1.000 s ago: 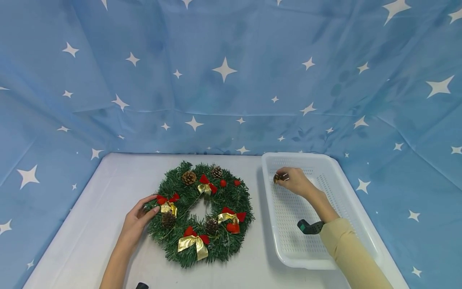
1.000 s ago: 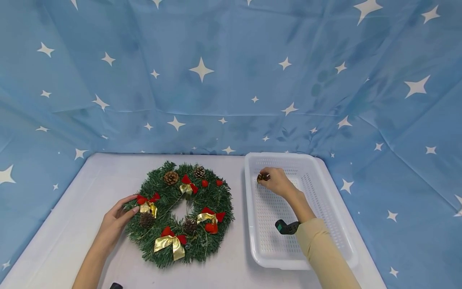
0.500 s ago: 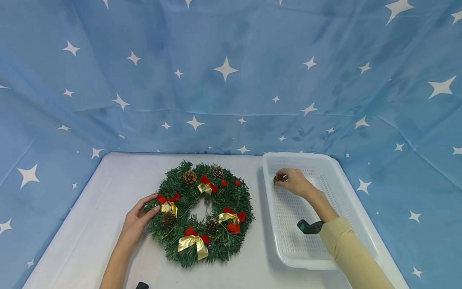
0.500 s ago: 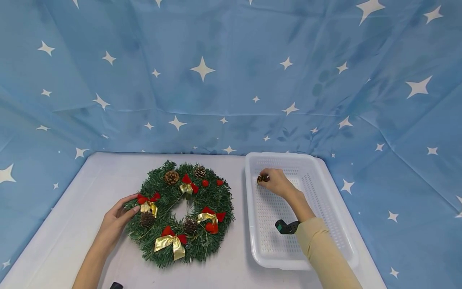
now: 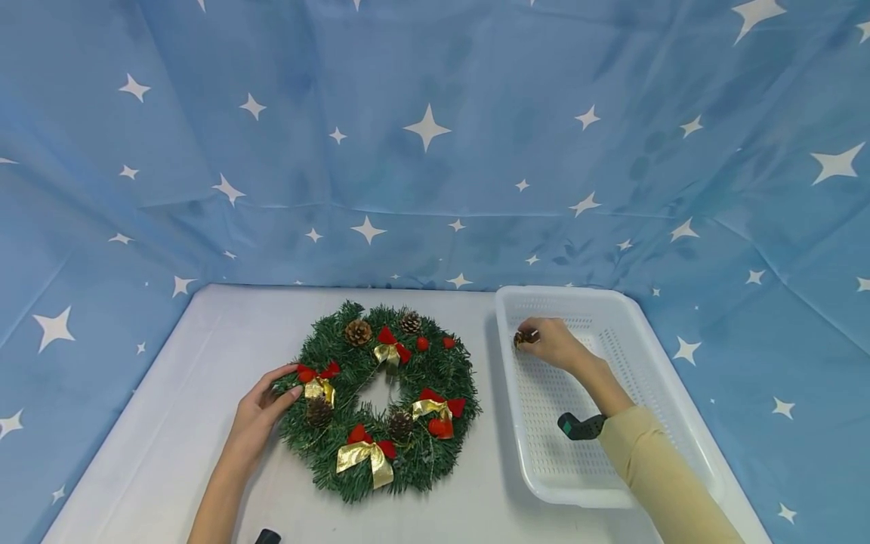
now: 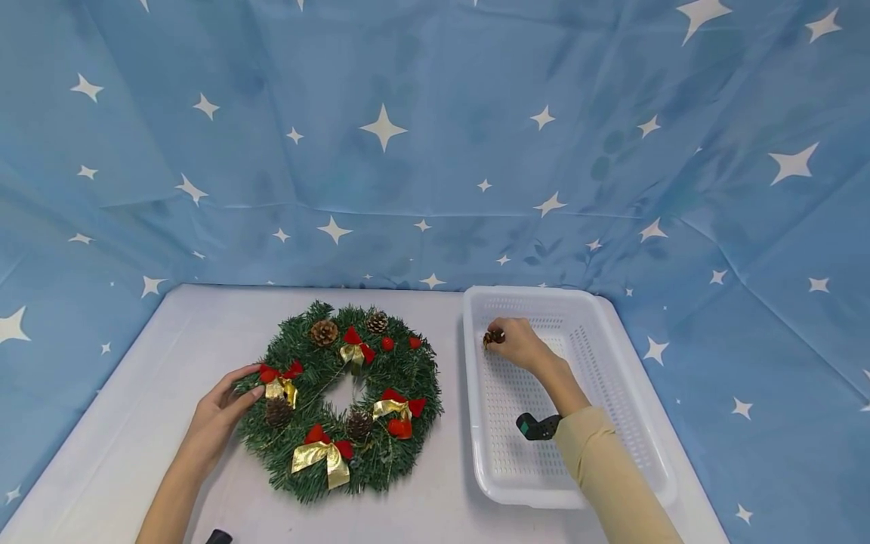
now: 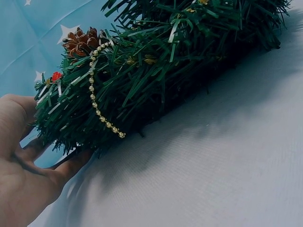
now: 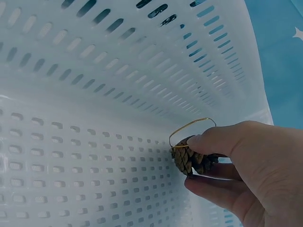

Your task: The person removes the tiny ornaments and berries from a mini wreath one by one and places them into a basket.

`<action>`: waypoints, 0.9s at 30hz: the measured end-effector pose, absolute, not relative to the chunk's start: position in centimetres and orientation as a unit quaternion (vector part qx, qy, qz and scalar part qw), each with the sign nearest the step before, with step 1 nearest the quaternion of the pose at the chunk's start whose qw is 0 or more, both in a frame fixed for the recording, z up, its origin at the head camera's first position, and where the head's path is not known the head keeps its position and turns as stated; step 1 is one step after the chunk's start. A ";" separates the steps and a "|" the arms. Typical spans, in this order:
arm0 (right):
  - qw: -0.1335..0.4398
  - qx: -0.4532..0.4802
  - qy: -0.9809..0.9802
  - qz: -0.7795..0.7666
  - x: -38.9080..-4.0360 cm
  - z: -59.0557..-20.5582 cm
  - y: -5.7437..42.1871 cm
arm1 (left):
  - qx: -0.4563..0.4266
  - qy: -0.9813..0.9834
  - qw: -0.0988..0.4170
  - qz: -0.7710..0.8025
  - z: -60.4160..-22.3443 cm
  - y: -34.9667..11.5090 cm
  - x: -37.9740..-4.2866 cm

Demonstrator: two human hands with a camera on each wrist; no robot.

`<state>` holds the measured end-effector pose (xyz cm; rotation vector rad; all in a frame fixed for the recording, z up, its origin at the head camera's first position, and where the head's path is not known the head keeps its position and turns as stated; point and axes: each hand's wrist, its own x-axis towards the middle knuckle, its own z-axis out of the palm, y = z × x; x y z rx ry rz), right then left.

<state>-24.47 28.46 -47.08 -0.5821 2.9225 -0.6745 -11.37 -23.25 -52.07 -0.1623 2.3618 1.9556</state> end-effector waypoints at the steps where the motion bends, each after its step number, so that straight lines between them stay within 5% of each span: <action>1: 0.044 -0.189 0.956 -0.218 -24.5 -47.1 28.5 | -0.053 0.768 0.036 0.637 -52.0 -23.2 -11.4; 27: 0.054 -0.186 0.953 -0.232 -24.0 -46.4 28.6 | -0.042 0.775 0.034 0.629 -52.2 -23.4 -11.4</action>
